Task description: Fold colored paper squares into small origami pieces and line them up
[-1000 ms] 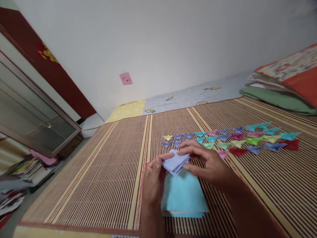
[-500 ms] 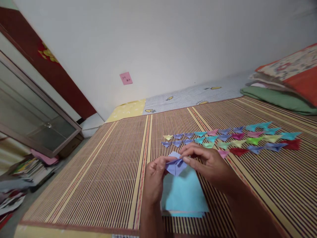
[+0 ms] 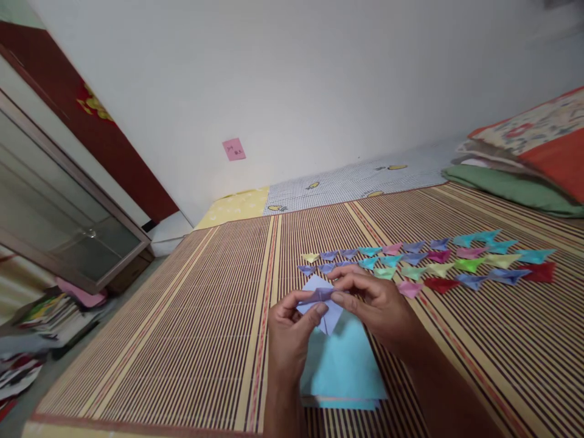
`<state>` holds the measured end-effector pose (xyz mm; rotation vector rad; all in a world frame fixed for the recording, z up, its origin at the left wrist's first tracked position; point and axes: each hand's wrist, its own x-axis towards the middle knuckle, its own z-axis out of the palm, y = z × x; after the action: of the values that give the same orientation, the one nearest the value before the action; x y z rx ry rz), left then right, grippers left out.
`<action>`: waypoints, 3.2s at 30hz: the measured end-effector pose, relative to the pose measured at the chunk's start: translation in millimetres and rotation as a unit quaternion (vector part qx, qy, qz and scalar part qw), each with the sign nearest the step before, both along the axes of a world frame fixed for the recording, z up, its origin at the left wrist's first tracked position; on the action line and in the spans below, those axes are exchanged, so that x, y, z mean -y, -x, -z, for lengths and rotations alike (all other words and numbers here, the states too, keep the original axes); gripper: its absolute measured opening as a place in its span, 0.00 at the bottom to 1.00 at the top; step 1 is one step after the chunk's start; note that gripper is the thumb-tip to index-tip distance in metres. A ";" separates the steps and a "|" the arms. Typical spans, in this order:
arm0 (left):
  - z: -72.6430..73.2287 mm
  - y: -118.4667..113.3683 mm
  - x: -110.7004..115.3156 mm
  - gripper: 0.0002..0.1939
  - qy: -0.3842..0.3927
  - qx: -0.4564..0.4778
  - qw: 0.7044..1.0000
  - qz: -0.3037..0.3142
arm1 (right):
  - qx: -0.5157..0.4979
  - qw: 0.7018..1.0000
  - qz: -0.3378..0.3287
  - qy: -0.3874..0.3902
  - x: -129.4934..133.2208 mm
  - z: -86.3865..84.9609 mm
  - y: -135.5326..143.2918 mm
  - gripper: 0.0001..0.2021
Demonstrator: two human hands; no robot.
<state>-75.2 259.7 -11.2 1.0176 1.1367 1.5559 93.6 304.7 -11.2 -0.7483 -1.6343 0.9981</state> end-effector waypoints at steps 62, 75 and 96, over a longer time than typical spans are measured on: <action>-3.5 -4.0 10.6 0.12 0.007 -0.123 0.989 0.083 | 0.046 0.999 0.010 -0.029 10.4 -13.1 -2.0 0.11; -10.2 -8.4 10.5 0.12 0.009 -0.148 0.989 0.027 | 0.016 0.999 0.032 0.016 14.9 -13.9 3.4 0.12; -11.6 -6.4 6.8 0.18 0.038 -0.054 0.998 -0.005 | 0.060 0.991 0.114 -0.027 11.3 -8.7 8.0 0.14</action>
<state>-68.8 252.9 0.4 1.0570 1.2671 1.4683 85.7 293.5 -2.6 -0.9508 -1.6275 0.7563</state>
